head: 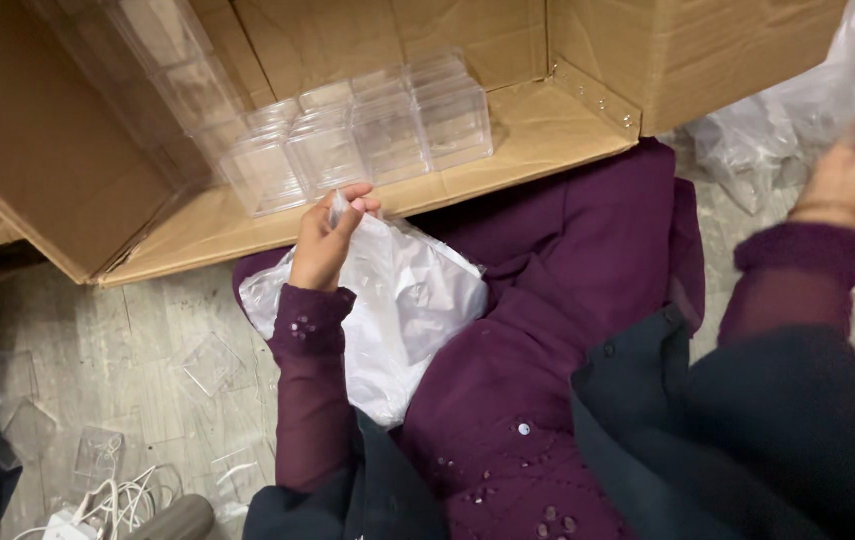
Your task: The person sits on the floor with an open cardboard box on their lap. They open white plastic bags, remove clear plastic containers from the bags one at a time, and stack the containers inside the cardboard box, repeating the process with additional bags.
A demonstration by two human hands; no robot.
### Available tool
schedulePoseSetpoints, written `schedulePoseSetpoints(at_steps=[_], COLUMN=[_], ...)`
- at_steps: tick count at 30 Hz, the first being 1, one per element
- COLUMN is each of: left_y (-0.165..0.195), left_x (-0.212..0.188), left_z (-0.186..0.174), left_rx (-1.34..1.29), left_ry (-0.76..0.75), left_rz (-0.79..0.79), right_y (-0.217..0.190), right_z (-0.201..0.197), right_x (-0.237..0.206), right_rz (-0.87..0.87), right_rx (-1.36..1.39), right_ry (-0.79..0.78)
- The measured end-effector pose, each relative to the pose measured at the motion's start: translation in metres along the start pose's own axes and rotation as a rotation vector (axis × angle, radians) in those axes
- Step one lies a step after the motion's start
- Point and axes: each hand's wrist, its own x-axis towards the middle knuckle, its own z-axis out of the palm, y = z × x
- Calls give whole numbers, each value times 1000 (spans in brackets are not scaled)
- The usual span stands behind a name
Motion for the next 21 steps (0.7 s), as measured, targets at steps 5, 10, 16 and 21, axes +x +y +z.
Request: schedulePoseSetpoints(at_steps=[5,10,16,21], left_y=[12,32,39,44], left_x=[-6,-9,-4,-12], left_z=[11,18,26,6], left_rx=[-135,-300,-542,-502], left_ry=[1,-72,-272,-248], left_rz=[62,36,44,211], right_y=[-5,2,27,21], right_z=[57,130,203,212], right_x=[-22,-211,-391,-390], right_rz=[-149,-713,14,36], right_rx=[-156,-62,-189,-370], right_ry=[-243,-466,-1590,-1467])
